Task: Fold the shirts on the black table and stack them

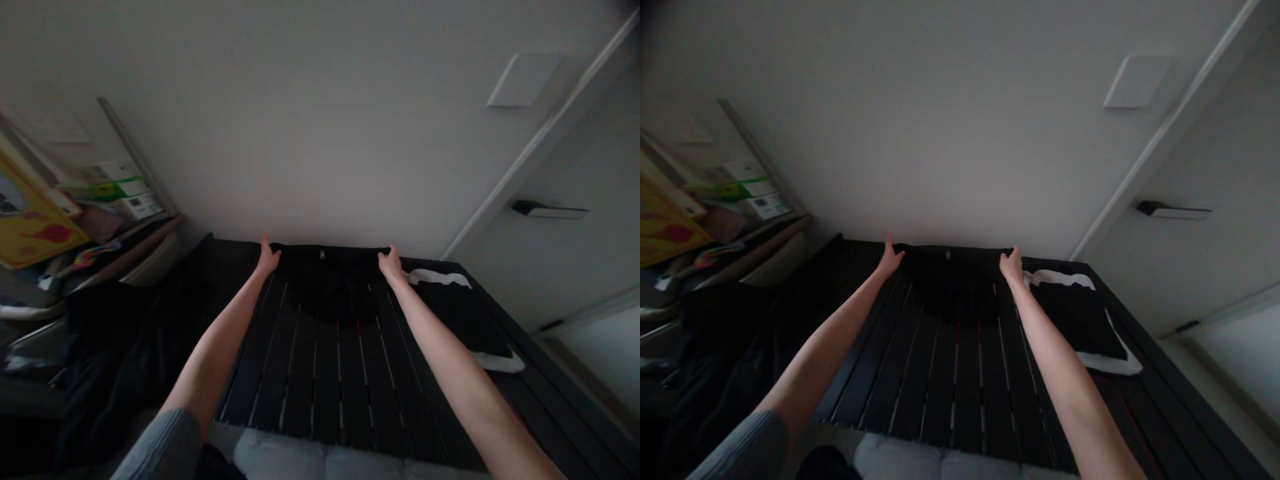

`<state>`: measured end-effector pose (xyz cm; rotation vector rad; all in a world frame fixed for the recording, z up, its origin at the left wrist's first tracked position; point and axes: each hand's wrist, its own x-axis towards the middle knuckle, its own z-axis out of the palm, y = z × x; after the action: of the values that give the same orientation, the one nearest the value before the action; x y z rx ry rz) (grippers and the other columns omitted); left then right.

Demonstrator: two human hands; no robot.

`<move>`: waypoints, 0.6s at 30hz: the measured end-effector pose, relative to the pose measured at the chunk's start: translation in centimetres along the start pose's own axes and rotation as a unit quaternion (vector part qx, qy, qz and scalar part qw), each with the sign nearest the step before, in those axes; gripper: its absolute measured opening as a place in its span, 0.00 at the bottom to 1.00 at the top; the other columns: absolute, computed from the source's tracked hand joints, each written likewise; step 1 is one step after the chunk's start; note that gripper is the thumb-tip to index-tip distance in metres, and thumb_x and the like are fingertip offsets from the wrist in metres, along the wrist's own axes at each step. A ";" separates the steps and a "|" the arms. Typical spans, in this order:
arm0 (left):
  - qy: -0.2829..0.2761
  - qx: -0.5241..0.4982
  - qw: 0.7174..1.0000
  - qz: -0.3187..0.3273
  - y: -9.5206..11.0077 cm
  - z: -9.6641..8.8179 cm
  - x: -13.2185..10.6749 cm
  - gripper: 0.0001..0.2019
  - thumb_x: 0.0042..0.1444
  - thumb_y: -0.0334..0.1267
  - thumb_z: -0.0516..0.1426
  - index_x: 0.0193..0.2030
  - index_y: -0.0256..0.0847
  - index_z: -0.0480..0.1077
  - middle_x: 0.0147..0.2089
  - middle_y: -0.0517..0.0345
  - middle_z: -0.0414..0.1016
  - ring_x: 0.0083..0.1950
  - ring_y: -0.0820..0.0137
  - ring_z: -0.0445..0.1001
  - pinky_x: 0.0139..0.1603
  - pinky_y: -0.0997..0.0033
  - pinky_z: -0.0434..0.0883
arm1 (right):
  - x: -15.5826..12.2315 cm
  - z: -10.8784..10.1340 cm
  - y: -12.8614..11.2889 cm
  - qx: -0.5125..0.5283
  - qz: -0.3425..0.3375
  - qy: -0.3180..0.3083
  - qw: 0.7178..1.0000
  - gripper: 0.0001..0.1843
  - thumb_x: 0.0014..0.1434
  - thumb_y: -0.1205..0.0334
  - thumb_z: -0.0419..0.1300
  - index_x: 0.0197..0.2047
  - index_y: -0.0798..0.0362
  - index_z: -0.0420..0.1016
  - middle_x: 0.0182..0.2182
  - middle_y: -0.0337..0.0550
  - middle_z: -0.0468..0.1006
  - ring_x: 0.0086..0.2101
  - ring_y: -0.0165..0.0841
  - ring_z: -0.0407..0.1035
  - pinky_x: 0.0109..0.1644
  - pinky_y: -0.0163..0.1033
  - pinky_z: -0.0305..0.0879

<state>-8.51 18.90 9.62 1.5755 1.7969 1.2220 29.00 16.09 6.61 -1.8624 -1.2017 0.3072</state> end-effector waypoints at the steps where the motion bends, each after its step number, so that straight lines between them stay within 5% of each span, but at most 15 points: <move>1: -0.025 0.044 0.999 0.018 -0.1 1.0 -0.3 0.35 0.54 0.29 0.58 0.68 0.43 0.50 0.71 0.41 0.49 0.71 0.53 0.50 0.65 0.48 0.57 | -0.3 1.0 -0.1 -0.006 -0.010 -0.020 1.000 0.30 0.53 0.62 0.54 0.60 0.63 0.61 0.60 0.67 0.63 0.60 0.46 0.59 0.59 0.49 0.59; 4: -0.123 0.179 0.974 0.061 -0.8 3.8 -2.4 0.31 0.58 0.35 0.55 0.67 0.53 0.52 0.74 0.51 0.44 0.74 0.51 0.37 0.65 0.37 0.47 | -2.5 3.7 -0.1 -0.081 -0.077 -0.111 0.987 0.33 0.57 0.59 0.56 0.64 0.60 0.58 0.67 0.62 0.50 0.65 0.48 0.46 0.64 0.49 0.51; 9: -0.215 0.238 0.943 0.092 -1.8 6.5 -5.8 0.23 0.62 0.46 0.52 0.64 0.51 0.60 0.67 0.51 0.61 0.70 0.55 0.49 0.63 0.44 0.52 | -6.6 6.7 0.5 -0.188 -0.099 -0.236 0.948 0.34 0.60 0.43 0.54 0.65 0.50 0.59 0.67 0.53 0.53 0.65 0.53 0.43 0.63 0.60 0.46; 14: -0.216 0.272 0.931 0.114 -1.6 6.4 -6.9 0.12 0.58 0.40 0.57 0.48 0.45 0.73 0.57 0.50 0.70 0.63 0.55 0.57 0.60 0.47 0.54 | -8.1 7.0 0.7 -0.211 -0.159 -0.214 0.941 0.19 0.61 0.54 0.56 0.54 0.50 0.71 0.62 0.50 0.63 0.62 0.50 0.50 0.59 0.57 0.54; 18: -0.197 0.247 0.940 0.125 -0.1 4.4 -7.9 0.06 0.57 0.39 0.57 0.40 0.41 0.73 0.53 0.51 0.70 0.60 0.56 0.59 0.57 0.50 0.58 | -8.2 4.7 -0.1 -0.118 -0.240 -0.152 0.951 0.11 0.63 0.59 0.53 0.44 0.52 0.74 0.49 0.52 0.72 0.51 0.44 0.65 0.52 0.50 0.64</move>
<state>-3.12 12.84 5.65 2.1979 1.7474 0.4945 21.93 11.77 1.96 -1.6840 -1.9289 0.1862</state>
